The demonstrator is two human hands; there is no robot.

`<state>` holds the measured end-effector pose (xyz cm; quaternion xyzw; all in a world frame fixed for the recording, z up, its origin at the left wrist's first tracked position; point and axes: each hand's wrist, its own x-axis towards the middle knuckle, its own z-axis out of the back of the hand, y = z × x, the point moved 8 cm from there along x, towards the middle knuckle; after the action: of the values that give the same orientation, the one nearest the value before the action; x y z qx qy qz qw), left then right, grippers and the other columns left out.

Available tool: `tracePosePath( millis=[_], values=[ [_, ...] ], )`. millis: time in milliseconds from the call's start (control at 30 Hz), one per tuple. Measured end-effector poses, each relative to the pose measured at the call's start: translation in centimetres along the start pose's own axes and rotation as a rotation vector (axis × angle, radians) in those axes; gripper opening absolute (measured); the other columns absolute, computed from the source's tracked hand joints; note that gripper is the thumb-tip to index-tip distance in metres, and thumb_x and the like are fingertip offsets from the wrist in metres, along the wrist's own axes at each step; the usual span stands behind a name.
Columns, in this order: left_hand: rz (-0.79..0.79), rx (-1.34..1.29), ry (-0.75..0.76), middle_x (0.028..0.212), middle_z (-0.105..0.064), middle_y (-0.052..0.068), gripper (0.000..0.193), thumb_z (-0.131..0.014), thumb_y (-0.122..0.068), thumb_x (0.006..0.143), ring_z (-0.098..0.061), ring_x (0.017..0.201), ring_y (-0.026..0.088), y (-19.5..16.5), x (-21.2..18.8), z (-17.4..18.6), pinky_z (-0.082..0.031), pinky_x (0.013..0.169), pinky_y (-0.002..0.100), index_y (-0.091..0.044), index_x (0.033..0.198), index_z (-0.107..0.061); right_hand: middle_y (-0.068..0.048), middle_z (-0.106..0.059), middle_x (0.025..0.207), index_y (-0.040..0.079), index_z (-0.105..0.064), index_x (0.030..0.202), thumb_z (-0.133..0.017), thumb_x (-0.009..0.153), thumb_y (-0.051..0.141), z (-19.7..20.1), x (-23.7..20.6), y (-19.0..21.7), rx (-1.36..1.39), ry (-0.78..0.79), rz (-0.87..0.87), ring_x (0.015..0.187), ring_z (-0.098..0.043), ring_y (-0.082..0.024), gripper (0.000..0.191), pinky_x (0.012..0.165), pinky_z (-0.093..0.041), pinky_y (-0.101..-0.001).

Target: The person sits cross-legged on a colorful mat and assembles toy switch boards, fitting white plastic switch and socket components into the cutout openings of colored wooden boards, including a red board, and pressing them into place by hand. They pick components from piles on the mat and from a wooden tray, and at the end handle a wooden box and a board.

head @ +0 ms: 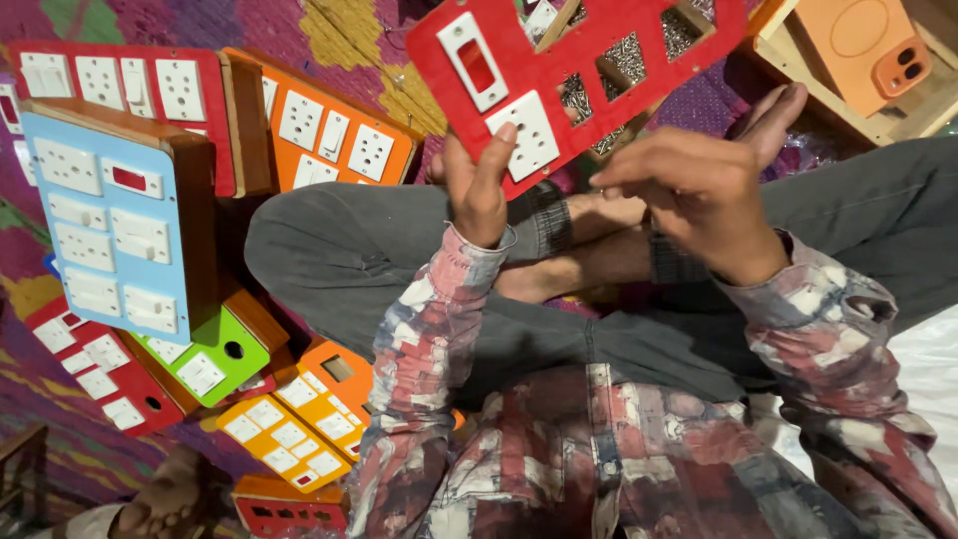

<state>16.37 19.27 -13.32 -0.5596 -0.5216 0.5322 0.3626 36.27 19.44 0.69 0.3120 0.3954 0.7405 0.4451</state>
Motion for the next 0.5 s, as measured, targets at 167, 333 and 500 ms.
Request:
tracePosePath(
  millis=[167, 333, 500],
  values=[
    [0.061, -0.323, 0.167, 0.126, -0.065, 0.01, 0.039, -0.061, -0.011, 0.105, -0.064, 0.11, 0.017, 1.5, -0.2, -2.4, -0.053, 0.099, 0.033, 0.002, 0.14, -0.05, -0.016, -0.072, 0.124, -0.002, -0.068, 0.112, -0.065, 0.102, -0.015, 0.1, 1.0, 0.1, 0.021, -0.155, 0.042, 0.103, -0.074, -0.021, 0.016, 0.083, -0.061, -0.0287],
    [0.079, -0.306, 0.239, 0.127, -0.065, 0.011, 0.038, -0.059, -0.012, 0.107, -0.064, 0.111, 0.017, 1.5, -0.8, -3.1, -0.054, 0.1, 0.032, 0.003, 0.141, -0.05, -0.014, -0.073, 0.121, -0.001, -0.069, 0.104, -0.076, 0.096, -0.007, -0.5, 0.8, 0.0, -0.055, -0.168, 0.083, 0.101, -0.071, -0.025, 0.013, 0.084, -0.056, -0.0348],
    [0.085, -0.322, 0.237, 0.127, -0.064, 0.011, 0.039, -0.06, -0.012, 0.107, -0.063, 0.111, 0.017, 1.6, -1.0, -2.9, -0.053, 0.1, 0.033, 0.003, 0.141, -0.049, -0.012, -0.073, 0.124, 0.001, -0.07, 0.106, -0.076, 0.098, -0.006, -0.5, 0.7, -0.1, -0.04, -0.173, 0.074, 0.105, -0.072, -0.025, 0.012, 0.084, -0.057, -0.0319]
  ],
)
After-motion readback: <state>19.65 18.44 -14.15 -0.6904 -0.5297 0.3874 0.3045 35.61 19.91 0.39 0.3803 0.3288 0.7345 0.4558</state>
